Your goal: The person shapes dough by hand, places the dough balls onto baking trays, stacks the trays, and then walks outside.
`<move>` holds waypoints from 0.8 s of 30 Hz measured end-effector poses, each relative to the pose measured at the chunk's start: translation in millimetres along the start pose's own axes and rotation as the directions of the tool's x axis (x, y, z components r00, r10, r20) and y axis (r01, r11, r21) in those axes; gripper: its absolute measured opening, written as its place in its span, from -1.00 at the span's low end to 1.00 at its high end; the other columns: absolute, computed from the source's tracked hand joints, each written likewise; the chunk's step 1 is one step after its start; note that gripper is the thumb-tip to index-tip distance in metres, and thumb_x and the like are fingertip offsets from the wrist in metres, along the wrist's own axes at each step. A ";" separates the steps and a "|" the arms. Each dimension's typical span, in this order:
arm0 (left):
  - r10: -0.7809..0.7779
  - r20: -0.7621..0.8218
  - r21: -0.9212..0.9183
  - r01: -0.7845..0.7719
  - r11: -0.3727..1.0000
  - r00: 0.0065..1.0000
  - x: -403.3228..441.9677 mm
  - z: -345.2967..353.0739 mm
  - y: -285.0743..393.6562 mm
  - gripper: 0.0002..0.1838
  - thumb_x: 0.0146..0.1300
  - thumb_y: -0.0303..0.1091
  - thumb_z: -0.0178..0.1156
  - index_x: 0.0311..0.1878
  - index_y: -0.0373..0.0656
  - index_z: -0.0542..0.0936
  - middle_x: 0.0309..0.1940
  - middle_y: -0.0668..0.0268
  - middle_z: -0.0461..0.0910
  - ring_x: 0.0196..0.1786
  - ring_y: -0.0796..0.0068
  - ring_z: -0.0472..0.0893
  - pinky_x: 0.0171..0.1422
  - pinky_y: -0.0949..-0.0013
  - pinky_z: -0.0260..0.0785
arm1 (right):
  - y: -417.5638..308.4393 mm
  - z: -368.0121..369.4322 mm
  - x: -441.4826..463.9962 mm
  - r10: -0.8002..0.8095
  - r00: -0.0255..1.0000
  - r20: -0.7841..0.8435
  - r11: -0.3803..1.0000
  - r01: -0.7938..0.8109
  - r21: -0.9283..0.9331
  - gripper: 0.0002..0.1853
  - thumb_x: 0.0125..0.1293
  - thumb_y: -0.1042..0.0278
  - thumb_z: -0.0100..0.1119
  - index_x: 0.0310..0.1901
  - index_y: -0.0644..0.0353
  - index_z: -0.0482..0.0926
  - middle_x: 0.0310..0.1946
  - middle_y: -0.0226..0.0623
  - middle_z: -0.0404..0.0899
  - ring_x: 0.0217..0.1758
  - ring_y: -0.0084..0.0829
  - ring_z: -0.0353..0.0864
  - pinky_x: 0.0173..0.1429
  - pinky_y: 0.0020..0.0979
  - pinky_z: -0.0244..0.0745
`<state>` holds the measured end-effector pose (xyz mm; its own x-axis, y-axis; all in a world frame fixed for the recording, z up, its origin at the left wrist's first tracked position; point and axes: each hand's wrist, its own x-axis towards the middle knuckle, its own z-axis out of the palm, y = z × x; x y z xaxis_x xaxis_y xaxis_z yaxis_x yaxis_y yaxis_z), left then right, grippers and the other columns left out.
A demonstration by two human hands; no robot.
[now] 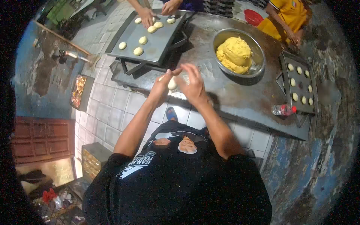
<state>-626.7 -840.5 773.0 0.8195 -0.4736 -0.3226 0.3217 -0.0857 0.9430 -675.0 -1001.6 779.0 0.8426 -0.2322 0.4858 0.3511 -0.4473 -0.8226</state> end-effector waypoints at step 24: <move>0.074 -0.604 -0.130 -0.190 0.973 0.794 23.3 -388.2 -22.4 -0.58 0.54 -0.37 0.06 0.38 -0.31 0.44 0.24 0.14 0.58 0.16 0.42 0.60 0.34 0.33 0.42 | 168.1 323.8 189.0 0.127 0.797 0.591 0.713 0.341 -0.613 -0.39 0.49 0.20 0.04 0.39 0.48 0.22 0.48 0.24 0.15 0.55 0.24 0.09 0.58 0.05 0.04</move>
<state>-430.7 -509.3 712.5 0.9606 0.1471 -0.2358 0.2192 0.1204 0.9682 -324.5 -841.0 637.0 0.9572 0.2683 0.1083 0.2870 -0.9275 -0.2396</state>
